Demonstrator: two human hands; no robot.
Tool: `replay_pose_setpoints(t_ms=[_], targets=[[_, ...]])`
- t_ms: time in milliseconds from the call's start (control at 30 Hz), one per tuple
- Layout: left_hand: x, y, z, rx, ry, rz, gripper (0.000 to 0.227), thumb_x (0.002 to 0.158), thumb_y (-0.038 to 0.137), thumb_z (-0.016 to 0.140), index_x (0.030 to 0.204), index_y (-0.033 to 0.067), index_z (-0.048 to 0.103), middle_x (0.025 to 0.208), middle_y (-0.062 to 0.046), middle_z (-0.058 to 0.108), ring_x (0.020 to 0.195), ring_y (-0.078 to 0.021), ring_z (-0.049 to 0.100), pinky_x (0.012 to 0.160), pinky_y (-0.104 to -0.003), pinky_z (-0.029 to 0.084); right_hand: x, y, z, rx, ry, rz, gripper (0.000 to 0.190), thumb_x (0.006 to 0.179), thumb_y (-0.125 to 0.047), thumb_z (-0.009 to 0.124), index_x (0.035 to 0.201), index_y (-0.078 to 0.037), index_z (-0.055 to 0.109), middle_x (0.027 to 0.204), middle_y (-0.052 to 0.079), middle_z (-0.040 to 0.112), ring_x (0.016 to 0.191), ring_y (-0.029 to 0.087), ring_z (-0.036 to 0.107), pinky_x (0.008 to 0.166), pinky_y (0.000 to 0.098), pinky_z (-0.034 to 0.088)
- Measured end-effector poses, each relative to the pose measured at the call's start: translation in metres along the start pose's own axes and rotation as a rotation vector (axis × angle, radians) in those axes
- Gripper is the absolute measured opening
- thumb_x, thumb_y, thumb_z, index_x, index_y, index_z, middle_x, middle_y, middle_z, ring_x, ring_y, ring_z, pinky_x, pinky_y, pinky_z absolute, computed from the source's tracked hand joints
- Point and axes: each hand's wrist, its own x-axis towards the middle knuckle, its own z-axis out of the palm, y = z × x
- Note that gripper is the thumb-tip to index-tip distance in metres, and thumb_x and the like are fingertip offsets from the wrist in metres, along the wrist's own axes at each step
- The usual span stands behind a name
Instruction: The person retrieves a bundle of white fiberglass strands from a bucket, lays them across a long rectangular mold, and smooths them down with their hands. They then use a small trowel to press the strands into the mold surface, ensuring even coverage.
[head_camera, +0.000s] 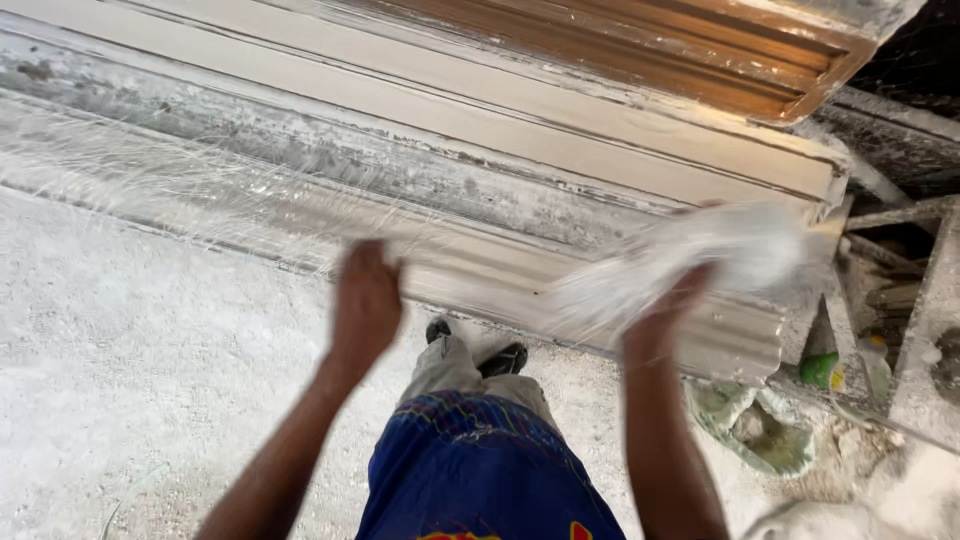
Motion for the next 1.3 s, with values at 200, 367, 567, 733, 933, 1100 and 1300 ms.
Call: replay_pose_setpoints(t_ms=[200,367,567,733,933,1100,1300], targets=[[-0.044,0.068,0.053,-0.886,-0.292,-0.171,0.022,0.097,0.006,0.056,0.115,-0.0025,0.067,0.104,-0.016,0.073,0.093,-0.0281,0.073,0.078,-0.04,0.062,-0.024,0.003,0.031,-0.039,0.36,0.145,0.044,0.111,-0.048,0.044,0.126,-0.008,0.054,0.11,0.009,0.063,0.092,0.019,0.063,0.073,0.0323,0.057],[0.004,0.0,0.037,-0.144,-0.355,-0.07,0.026,0.111,0.024,0.048,0.109,0.0056,0.065,0.091,-0.014,0.071,0.078,-0.0266,0.068,0.068,-0.042,0.059,0.047,-0.064,0.027,-0.445,0.507,0.048,0.043,0.103,-0.049,0.047,0.116,-0.011,0.061,0.088,0.009,0.06,0.071,0.017,0.059,0.061,0.032,0.056],[-0.001,0.009,0.015,0.464,-0.096,0.082,0.057,0.1,0.045,0.048,0.13,-0.0039,0.052,0.13,-0.027,0.063,0.125,-0.0422,0.059,0.094,-0.056,0.049,-0.018,-0.026,0.042,-0.358,0.592,0.136,0.045,0.103,-0.05,0.048,0.123,-0.01,0.057,0.098,0.009,0.059,0.081,0.017,0.059,0.07,0.0328,0.055],[-0.041,0.056,0.039,-0.763,-0.214,0.279,0.037,0.111,0.025,0.048,0.131,-0.006,0.056,0.133,-0.028,0.063,0.12,-0.0409,0.065,0.1,-0.047,0.055,-0.061,0.017,0.056,-0.22,0.608,0.24,0.047,0.104,-0.05,0.049,0.128,-0.01,0.054,0.106,0.008,0.058,0.089,0.016,0.058,0.077,0.0334,0.054],[-0.004,0.01,0.044,-0.232,-0.608,-0.073,0.03,0.11,0.021,0.04,0.119,0.0018,0.062,0.102,-0.017,0.071,0.082,-0.0296,0.07,0.075,-0.045,0.06,-0.011,-0.079,0.016,-0.448,0.651,-0.037,0.051,0.104,-0.05,0.05,0.135,-0.009,0.05,0.116,0.007,0.057,0.099,0.015,0.057,0.087,0.0342,0.053],[-0.005,0.007,0.032,0.172,-0.304,0.149,0.056,0.106,0.033,0.042,0.142,-0.0101,0.046,0.143,-0.035,0.05,0.137,-0.0464,0.047,0.102,-0.062,0.044,-0.038,-0.071,0.0,-0.442,0.735,0.001,0.055,0.104,-0.05,0.051,0.141,-0.009,0.046,0.124,0.007,0.056,0.108,0.015,0.057,0.094,0.0348,0.052],[-0.066,0.069,0.067,-1.275,-0.406,0.203,0.049,0.108,0.021,0.05,0.145,-0.0073,0.034,0.143,-0.03,0.046,0.136,-0.0376,0.052,0.109,-0.045,0.051,-0.082,-0.008,-0.001,-0.2,0.73,0.221,0.053,0.108,-0.048,0.049,0.144,-0.01,0.046,0.133,0.004,0.056,0.118,0.013,0.056,0.101,0.032,0.05]])
